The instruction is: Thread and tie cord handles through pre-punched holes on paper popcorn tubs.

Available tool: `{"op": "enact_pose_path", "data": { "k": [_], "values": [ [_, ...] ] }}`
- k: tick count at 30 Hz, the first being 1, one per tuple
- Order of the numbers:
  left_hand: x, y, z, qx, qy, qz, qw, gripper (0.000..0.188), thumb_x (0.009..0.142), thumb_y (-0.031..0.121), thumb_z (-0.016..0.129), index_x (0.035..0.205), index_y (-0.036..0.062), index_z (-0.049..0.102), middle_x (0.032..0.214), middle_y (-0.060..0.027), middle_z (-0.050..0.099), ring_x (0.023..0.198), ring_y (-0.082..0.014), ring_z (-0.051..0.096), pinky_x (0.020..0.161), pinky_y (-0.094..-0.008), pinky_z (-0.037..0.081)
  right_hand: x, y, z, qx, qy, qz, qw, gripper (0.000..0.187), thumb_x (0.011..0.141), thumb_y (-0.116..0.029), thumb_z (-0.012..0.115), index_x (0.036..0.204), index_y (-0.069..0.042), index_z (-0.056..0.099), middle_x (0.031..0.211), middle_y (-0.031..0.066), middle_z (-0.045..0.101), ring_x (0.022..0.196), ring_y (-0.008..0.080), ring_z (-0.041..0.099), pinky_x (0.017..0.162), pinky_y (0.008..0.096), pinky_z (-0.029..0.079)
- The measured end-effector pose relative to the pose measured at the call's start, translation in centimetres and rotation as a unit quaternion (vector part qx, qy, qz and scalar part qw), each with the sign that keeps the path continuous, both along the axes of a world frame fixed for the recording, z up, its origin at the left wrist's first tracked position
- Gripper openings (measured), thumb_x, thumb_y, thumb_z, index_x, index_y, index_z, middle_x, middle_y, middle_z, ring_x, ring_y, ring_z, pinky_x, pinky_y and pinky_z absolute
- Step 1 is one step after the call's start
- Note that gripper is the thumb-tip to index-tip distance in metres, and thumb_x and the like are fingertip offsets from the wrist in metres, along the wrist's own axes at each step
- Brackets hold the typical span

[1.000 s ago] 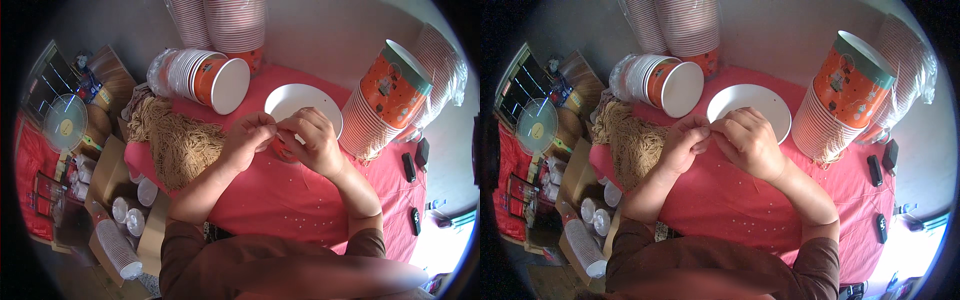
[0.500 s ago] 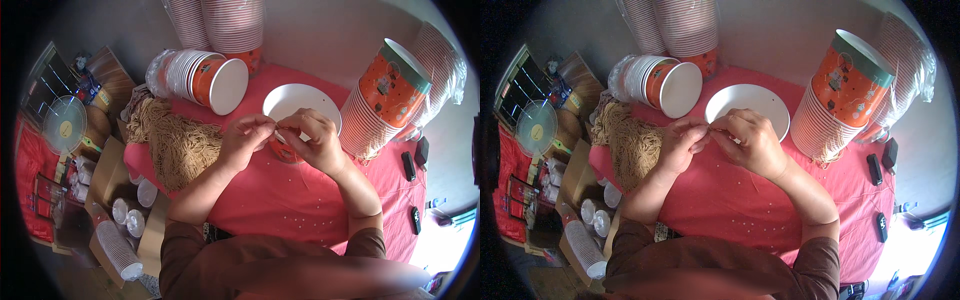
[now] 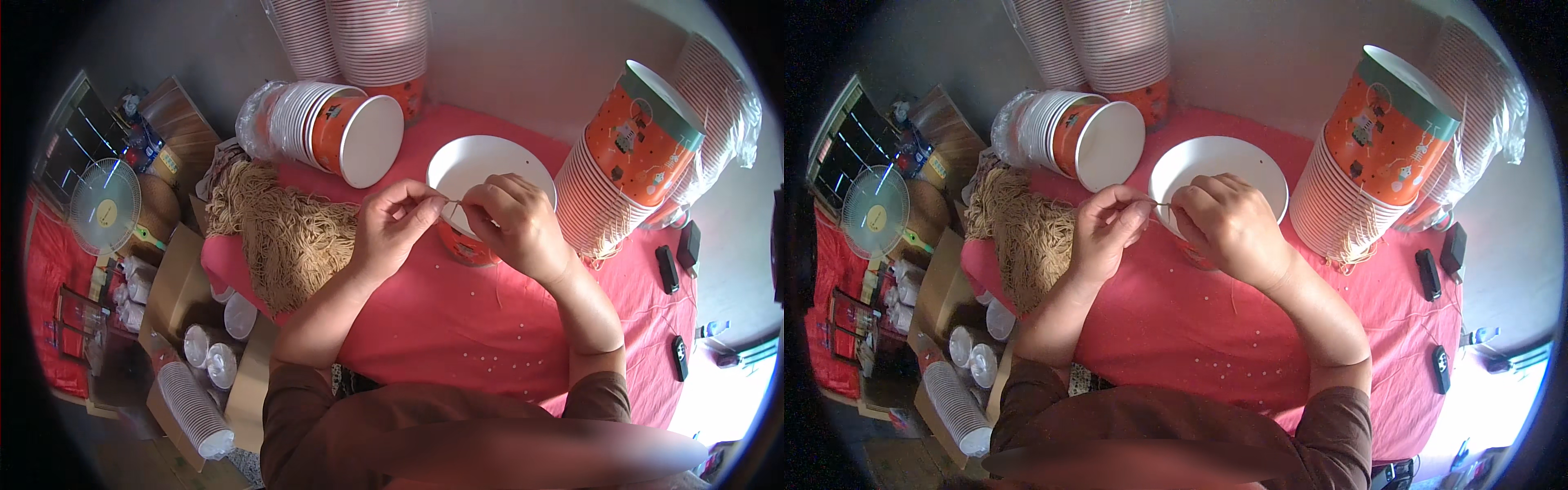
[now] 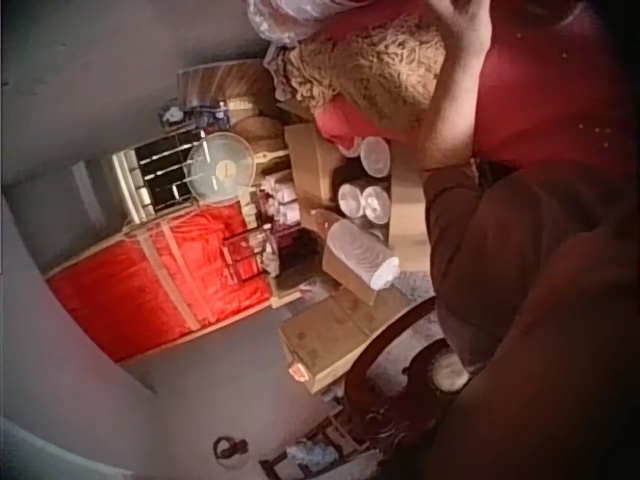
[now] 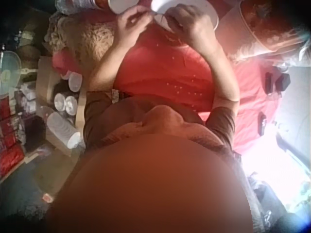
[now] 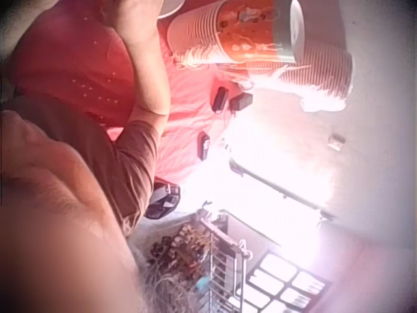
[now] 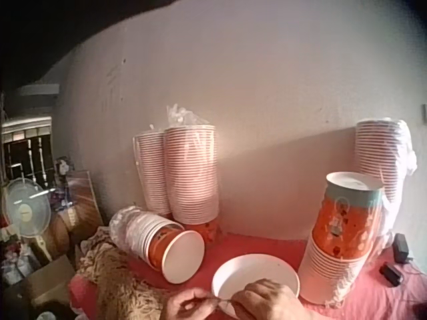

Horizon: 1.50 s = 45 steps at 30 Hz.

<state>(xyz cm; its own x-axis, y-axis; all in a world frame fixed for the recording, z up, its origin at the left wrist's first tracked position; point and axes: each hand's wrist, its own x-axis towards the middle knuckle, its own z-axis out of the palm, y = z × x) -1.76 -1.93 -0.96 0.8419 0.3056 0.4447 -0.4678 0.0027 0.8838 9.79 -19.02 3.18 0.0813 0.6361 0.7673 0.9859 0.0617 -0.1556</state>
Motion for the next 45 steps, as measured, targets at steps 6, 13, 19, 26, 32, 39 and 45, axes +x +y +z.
{"op": "enact_pose_path", "data": {
  "k": [6,13,19,26,32,39,45],
  "values": [
    [0.0,0.4,-0.2,0.039,0.015,0.018,0.999,0.01,0.097,0.011,0.066,0.097,0.0008,0.068,0.076,0.0059,0.06,0.065,0.0012,0.047,0.055,-0.0166,0.035,0.2,-0.2,-0.1,-0.059,-0.038,-0.029,0.997,0.015,0.079,-0.007,0.068,0.09,-0.005,0.058,0.078,0.0094,0.062,0.073,0.0293,0.065,0.072,0.0401,0.053],
    [0.0,0.5,-0.1,-0.006,-0.002,-0.008,1.0,0.01,0.096,0.011,0.066,0.095,0.0013,0.068,0.075,0.0062,0.059,0.066,0.0004,0.047,0.057,-0.0168,0.035,0.5,-0.3,0.1,-0.07,-0.06,-0.022,0.996,0.017,0.078,-0.005,0.068,0.091,-0.005,0.058,0.079,0.0086,0.062,0.073,0.028,0.065,0.071,0.0392,0.054],
    [-0.2,1.1,0.8,0.063,-0.018,0.03,0.997,0.009,0.095,0.01,0.066,0.095,0.0004,0.067,0.078,0.0031,0.062,0.067,-0.0021,0.05,0.06,-0.0194,0.04,1.1,-0.9,0.9,-0.059,-0.08,-0.034,0.994,0.016,0.08,-0.004,0.067,0.093,-0.004,0.057,0.079,0.0088,0.062,0.074,0.028,0.065,0.07,0.0398,0.053],
    [-0.1,1.2,0.9,0.093,-0.001,0.048,0.995,0.008,0.094,0.007,0.066,0.094,-0.0011,0.066,0.082,-0.0025,0.067,0.073,-0.0061,0.061,0.064,-0.0205,0.047,1.1,-1.4,1.6,-0.045,-0.107,-0.05,0.992,0.016,0.083,-0.003,0.069,0.093,-0.003,0.057,0.079,0.0094,0.06,0.073,0.0293,0.063,0.067,0.0407,0.052],
    [0.4,0.1,0.4,0.169,-0.063,0.111,0.977,0.01,0.087,0.002,0.071,0.097,0.002,0.069,0.096,-0.0055,0.067,0.076,-0.0098,0.062,0.065,-0.0235,0.049,0.2,-1.6,2.0,-0.025,-0.127,-0.05,0.99,0.013,0.085,-0.01,0.067,0.093,-0.005,0.057,0.081,0.0066,0.06,0.074,0.024,0.065,0.071,0.0378,0.052],
    [0.5,-1.3,1.2,0.293,-0.126,0.161,0.934,0.019,0.078,0.003,0.078,0.095,0.005,0.07,0.094,-0.006,0.069,0.094,-0.0227,0.063,0.08,-0.0343,0.051,-0.5,-1.7,2.0,-0.021,-0.121,-0.032,0.992,0.017,0.08,-0.009,0.066,0.094,-0.005,0.058,0.081,0.0069,0.06,0.075,0.0242,0.066,0.07,0.0377,0.052],
    [0.1,-1.0,1.3,0.304,-0.12,0.158,0.932,0.016,0.078,0.0,0.075,0.09,0.0047,0.066,0.091,-0.0051,0.068,0.09,-0.0241,0.062,0.079,-0.0355,0.048,-0.8,-1.8,2.0,-0.042,-0.122,-0.018,0.991,0.021,0.077,-0.01,0.064,0.096,-0.004,0.058,0.084,0.0076,0.061,0.077,0.0245,0.066,0.072,0.0375,0.054]
  ]
}}
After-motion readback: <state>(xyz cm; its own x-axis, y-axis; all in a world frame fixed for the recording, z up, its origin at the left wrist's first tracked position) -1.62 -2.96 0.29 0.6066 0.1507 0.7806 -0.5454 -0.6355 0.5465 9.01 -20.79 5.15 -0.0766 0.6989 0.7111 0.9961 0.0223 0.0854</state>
